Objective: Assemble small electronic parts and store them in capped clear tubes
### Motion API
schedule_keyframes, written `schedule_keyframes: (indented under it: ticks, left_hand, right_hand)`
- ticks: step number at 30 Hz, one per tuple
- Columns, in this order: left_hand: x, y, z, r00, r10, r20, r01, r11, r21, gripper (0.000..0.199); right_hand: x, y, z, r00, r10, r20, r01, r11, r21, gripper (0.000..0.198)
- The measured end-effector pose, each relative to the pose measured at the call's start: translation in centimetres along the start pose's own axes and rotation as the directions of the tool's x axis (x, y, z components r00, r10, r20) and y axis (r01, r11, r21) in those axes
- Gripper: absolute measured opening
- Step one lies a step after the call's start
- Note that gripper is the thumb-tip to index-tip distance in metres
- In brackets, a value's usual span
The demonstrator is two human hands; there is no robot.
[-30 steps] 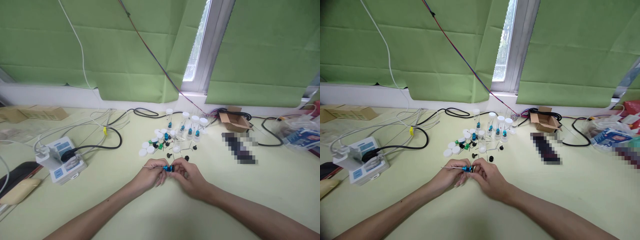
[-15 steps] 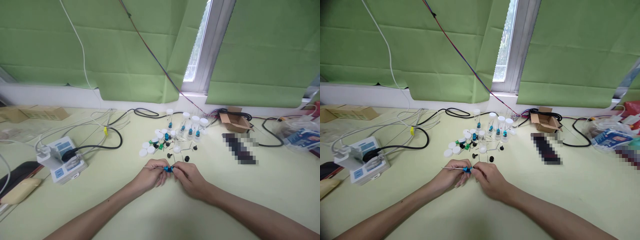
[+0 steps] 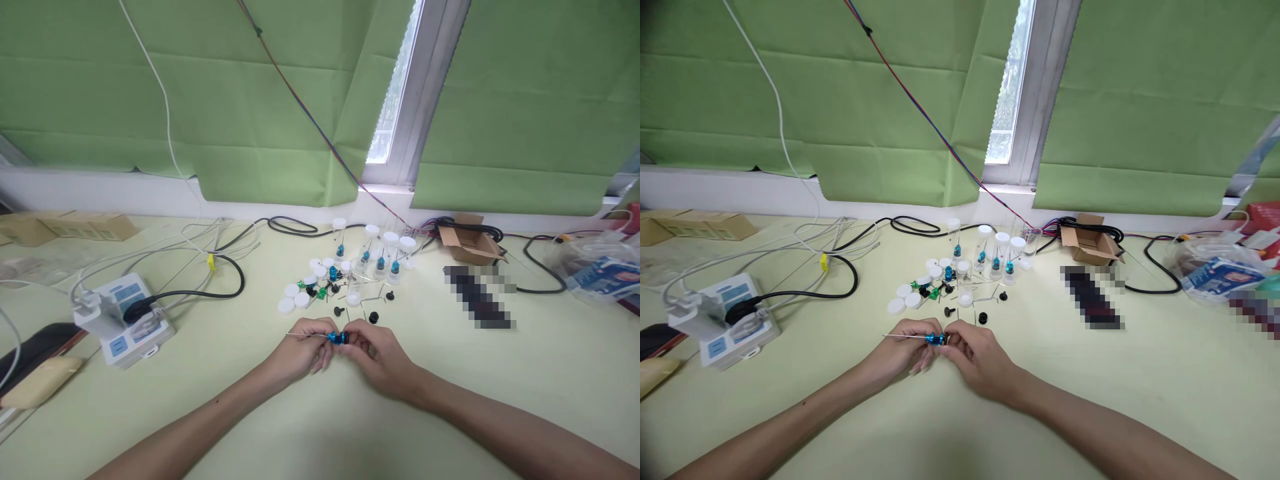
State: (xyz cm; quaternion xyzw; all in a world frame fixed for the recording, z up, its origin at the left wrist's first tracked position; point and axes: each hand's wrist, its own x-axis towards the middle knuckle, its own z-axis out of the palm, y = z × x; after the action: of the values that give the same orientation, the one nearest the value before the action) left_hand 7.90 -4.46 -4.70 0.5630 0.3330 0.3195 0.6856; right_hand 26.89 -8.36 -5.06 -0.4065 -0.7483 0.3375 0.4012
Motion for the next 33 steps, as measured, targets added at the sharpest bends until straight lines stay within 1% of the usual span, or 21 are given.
schedule_keyframes:
  ticks: [3,7,9,11,13,16,20,22,27,33]
  left_hand:
    - [0.0,-0.09,-0.04,1.0,0.003,0.007,-0.003,1.0,0.014,0.02]
    - [-0.02,-0.29,-0.08,0.999,0.026,0.023,-0.026,0.999,0.034,0.02]
    - [-0.02,-0.37,-0.1,0.999,0.025,0.022,-0.026,0.999,0.038,0.02]
    - [0.0,-0.37,-0.1,1.0,0.017,0.018,-0.017,0.999,0.028,0.019]
    - [0.03,-0.27,-0.07,1.0,0.01,0.015,-0.01,1.0,0.005,0.019]
    - [0.06,-0.07,-0.01,1.0,-0.003,0.012,0.003,0.999,-0.032,0.018]
    - [0.1,-0.01,0.01,1.0,-0.01,-0.005,0.01,0.999,-0.047,0.015]
    - [0.11,-0.08,-0.04,1.0,-0.006,-0.002,0.006,0.999,-0.038,0.016]
    - [0.13,-0.4,-0.23,1.0,0.016,0.016,-0.016,1.0,0.015,0.02]
    - [0.1,-0.75,-0.35,0.998,0.055,0.035,-0.057,0.996,0.062,0.024]
  right_hand:
    - [0.06,-0.16,-0.09,1.0,-0.03,0.007,0.03,0.999,-0.037,0.011]
    - [0.2,-0.21,-0.17,0.999,-0.047,0.025,0.049,0.993,-0.111,0.027]
    - [0.28,-0.2,-0.2,0.998,-0.045,0.036,0.049,0.991,-0.123,0.034]
    - [0.3,-0.17,-0.19,0.999,-0.037,0.035,0.041,0.992,-0.119,0.036]
    - [0.23,-0.09,-0.11,1.0,-0.011,0.019,0.013,0.996,-0.092,0.032]
    - [0.0,0.14,0.09,1.0,0.029,-0.008,-0.029,1.0,-0.008,0.015]
    - [-0.2,0.48,0.3,0.999,0.024,-0.046,-0.021,0.998,0.066,0.022]
    - [-0.2,0.52,0.3,0.998,0.015,-0.059,-0.012,0.998,0.066,0.019]
    - [-0.09,0.27,0.11,0.999,-0.007,-0.048,0.009,0.999,0.032,0.008]
    - [-0.21,0.24,0.11,1.0,-0.02,-0.023,0.02,1.0,0.015,0.008]
